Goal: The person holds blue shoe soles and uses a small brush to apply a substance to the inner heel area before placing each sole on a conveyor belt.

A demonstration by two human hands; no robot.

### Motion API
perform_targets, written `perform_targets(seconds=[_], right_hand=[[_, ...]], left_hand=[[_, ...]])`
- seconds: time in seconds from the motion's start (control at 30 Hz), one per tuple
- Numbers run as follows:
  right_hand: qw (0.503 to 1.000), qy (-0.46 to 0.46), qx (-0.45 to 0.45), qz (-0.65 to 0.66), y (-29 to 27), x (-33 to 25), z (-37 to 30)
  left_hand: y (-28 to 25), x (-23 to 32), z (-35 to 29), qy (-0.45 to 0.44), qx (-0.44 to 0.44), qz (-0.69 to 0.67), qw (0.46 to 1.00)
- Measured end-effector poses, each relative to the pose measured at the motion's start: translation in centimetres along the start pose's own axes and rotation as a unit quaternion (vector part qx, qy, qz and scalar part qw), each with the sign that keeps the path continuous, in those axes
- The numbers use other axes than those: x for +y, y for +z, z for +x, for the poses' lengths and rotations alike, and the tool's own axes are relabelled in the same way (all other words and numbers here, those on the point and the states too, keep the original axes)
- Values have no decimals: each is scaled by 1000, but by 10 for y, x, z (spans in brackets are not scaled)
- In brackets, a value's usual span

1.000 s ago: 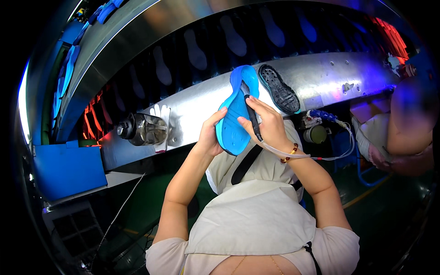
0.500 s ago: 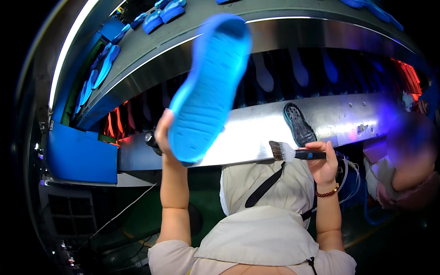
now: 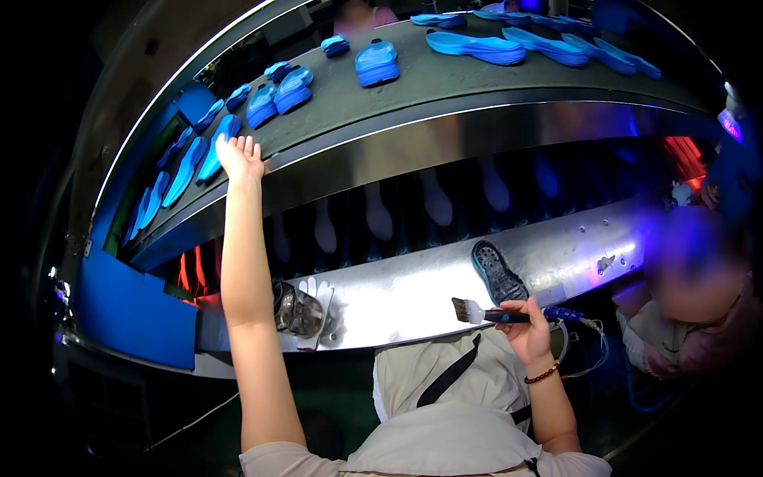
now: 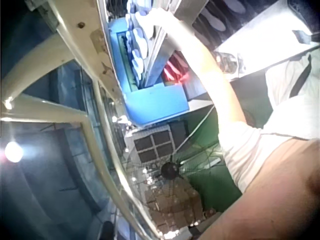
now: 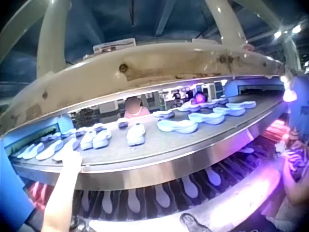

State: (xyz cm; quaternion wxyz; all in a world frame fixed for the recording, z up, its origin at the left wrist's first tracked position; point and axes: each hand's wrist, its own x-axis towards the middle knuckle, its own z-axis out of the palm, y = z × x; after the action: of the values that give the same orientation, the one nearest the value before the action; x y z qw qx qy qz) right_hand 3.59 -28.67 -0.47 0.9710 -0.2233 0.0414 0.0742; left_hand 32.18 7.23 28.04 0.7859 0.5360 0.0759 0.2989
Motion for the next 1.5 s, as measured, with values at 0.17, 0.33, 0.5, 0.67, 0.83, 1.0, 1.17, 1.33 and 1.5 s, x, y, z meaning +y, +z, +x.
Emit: perform_targets(seconds=[0.17,0.33,0.5,0.67,0.83,1.0,1.17,1.33,1.5], right_hand=[[999,4,10,-40,-3,1,2],[997,12,48,-53,-1,-2,1],[996,16,69,-55,-18,-5,-3],[993,48,94,-59,-27,-8,-5],[994,42,86,-58,-23,-19,-1],[992,19,109,-66,-29,-36,-9],[992,9,94,-79,-33,-52,-21],[989,-29,93,-115,-32,-64,-19],[993,-24,4,-114,-1,-69,-2]], left_hand=[[27,-3,32,76,8,455,887],[46,-34,63,371,-7,650,663],[54,-58,61,252,-77,765,588],[52,-60,66,201,-54,798,565],[56,-60,69,156,-34,819,551],[56,-57,67,163,-38,739,653],[45,-65,66,309,-167,614,707],[84,-70,-5,297,-284,550,727],[98,-63,-45,294,-313,540,724]])
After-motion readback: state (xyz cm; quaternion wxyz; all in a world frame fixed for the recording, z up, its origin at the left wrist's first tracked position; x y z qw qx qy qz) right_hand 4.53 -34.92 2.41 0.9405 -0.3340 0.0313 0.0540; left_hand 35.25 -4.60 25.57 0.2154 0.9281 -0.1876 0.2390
